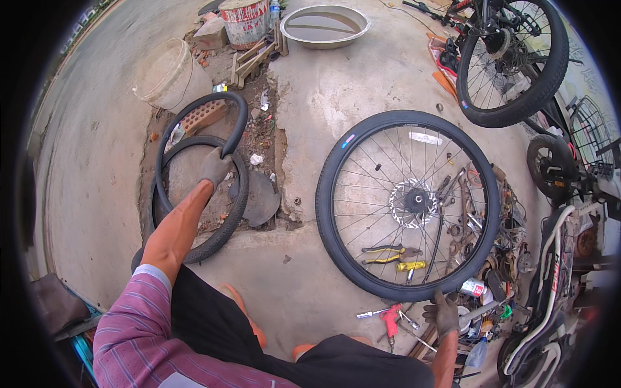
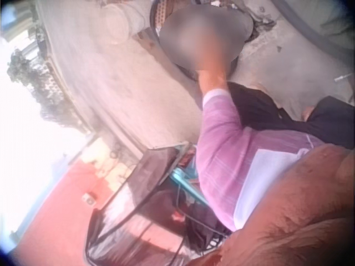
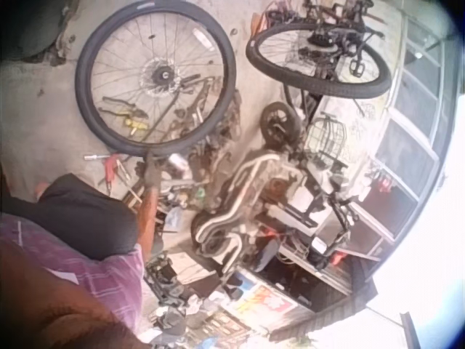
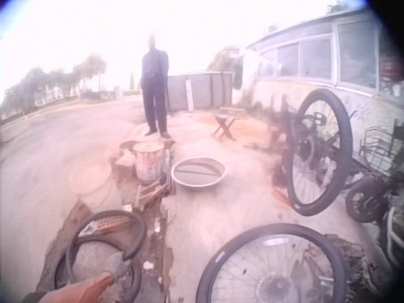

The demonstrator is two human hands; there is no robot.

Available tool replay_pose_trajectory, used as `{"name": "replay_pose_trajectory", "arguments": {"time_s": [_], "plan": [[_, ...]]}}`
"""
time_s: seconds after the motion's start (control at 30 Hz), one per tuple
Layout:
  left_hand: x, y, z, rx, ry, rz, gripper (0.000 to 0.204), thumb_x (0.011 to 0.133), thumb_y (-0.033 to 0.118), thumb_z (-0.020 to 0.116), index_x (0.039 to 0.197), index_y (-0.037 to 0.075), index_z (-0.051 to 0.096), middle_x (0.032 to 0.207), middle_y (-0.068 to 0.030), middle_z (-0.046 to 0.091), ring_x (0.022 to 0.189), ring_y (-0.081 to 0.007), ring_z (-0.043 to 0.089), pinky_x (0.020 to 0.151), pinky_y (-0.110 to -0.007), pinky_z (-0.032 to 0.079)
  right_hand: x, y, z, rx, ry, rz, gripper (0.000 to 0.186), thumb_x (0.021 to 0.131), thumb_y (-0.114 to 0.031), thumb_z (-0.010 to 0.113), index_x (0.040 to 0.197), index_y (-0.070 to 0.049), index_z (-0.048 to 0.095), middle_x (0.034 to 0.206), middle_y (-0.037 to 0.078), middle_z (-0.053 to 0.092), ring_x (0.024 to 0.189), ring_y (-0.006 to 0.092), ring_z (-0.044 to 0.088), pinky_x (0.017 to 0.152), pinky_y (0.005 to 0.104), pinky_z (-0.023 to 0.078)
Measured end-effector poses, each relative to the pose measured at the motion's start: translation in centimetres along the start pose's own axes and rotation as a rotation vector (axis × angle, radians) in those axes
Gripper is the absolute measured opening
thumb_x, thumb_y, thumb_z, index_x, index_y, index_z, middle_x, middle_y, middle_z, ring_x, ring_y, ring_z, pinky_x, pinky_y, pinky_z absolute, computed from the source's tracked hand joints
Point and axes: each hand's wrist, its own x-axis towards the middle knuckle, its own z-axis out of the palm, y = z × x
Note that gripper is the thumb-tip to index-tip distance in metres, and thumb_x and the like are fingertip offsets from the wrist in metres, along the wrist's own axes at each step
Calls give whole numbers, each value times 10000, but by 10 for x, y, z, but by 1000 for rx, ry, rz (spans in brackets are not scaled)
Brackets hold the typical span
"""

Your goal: The person removes a bicycle tire from the rim, inspects the inner tube, and then reinstalls the tire onto the rim. They use a metal tool to pry the tire bead and manipulate the tube and tire by hand.

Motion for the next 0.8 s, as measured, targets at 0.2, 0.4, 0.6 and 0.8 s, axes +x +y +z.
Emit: {"name": "replay_pose_trajectory", "arguments": {"time_s": [0.2,0.4,0.6,0.8], "plan": [[-22,174,-212,-945,56,135,373,1093,353,709,1229,6,714,851,-53,748,624,-82,620,548,-266,492,-82,-146,15,-391,-264,-464,532,984,-309,786,1305,100,675,1040,157,796,903,189,762,818,342,613],[-141,255,-268,-1430,166,334,496,1171,386,558,1378,-55,649,904,-40,705,646,-67,569,561,-239,479,-122,-246,213,-403,-1223,-576,748,1066,-486,714,1569,38,532,1325,181,738,1191,238,738,978,386,621],[-177,268,-258,-1614,-76,320,547,1180,433,531,1397,-57,635,861,-4,629,641,-72,541,558,-236,455,-134,-238,303,58,-1354,-116,1160,988,-935,360,1657,11,404,1422,301,671,1227,380,739,998,500,631],[-170,257,-241,-1593,-131,330,452,1117,408,657,1301,-3,688,864,-80,743,631,-105,653,576,-248,525,-138,-221,323,-458,-1380,-127,1114,985,-933,363,1373,75,635,1078,242,755,922,355,801,855,485,659]]}}
